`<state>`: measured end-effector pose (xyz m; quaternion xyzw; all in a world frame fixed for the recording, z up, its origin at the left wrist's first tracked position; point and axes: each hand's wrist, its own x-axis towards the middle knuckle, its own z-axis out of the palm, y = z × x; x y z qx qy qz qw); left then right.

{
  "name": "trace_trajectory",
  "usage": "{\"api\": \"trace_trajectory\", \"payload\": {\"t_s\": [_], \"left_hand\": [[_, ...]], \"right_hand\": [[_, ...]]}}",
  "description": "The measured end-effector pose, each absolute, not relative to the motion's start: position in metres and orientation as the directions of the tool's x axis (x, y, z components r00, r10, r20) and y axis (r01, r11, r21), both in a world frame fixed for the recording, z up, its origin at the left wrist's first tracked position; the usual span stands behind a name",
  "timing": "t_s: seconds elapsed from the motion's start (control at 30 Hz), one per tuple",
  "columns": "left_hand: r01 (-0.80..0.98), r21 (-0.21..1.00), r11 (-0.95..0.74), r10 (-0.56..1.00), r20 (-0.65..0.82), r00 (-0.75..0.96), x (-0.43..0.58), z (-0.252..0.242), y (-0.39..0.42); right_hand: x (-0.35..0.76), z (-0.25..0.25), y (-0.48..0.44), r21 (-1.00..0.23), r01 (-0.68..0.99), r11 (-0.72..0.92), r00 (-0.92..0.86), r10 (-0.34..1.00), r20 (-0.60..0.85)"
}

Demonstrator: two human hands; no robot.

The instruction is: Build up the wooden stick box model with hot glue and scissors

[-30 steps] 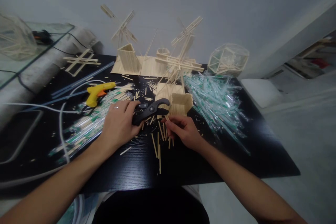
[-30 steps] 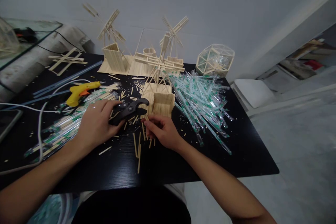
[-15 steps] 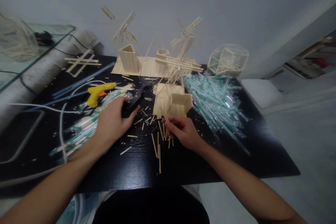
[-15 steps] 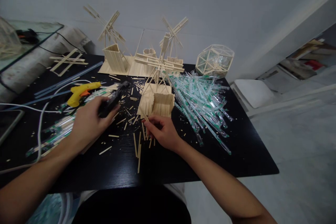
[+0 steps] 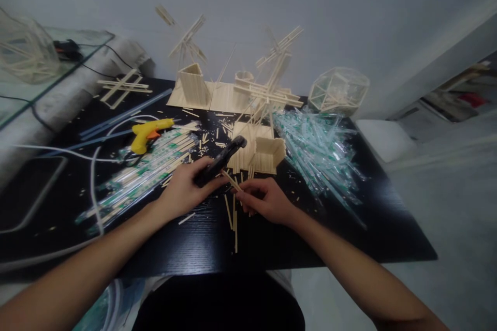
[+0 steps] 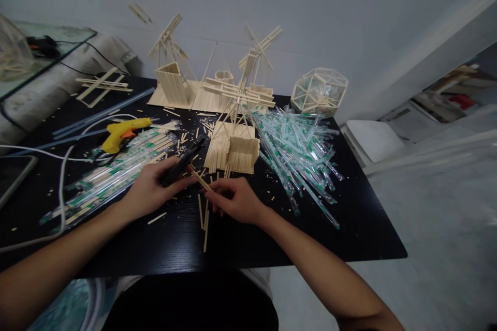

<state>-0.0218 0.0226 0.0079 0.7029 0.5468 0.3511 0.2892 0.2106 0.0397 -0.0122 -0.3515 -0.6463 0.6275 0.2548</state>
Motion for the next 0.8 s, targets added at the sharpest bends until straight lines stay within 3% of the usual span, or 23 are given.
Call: {"api": "trace_trajectory", "payload": {"t_s": [0.43,0.67,0.8], "left_hand": [[0.613,0.741,-0.275,0.959,0.169,0.226,-0.026,0.009,0.023],[0.748,0.645,-0.159,0.953,0.299,-0.055,-0.034,0.007,0.03],[0.822,0.554,-0.131,0.938,0.338,-0.078,-0.035,0.001,0.034]], "right_hand": [[0.211,-0.012,0.042,-0.964,0.232,0.131,-0.595,0.803,-0.034],[0.215,-0.015,0.053,-0.876,0.37,0.31,-0.333,0.924,0.186],[0.218,-0.019,0.056,-0.752,0.494,0.436,-0.313,0.897,0.313]]}}
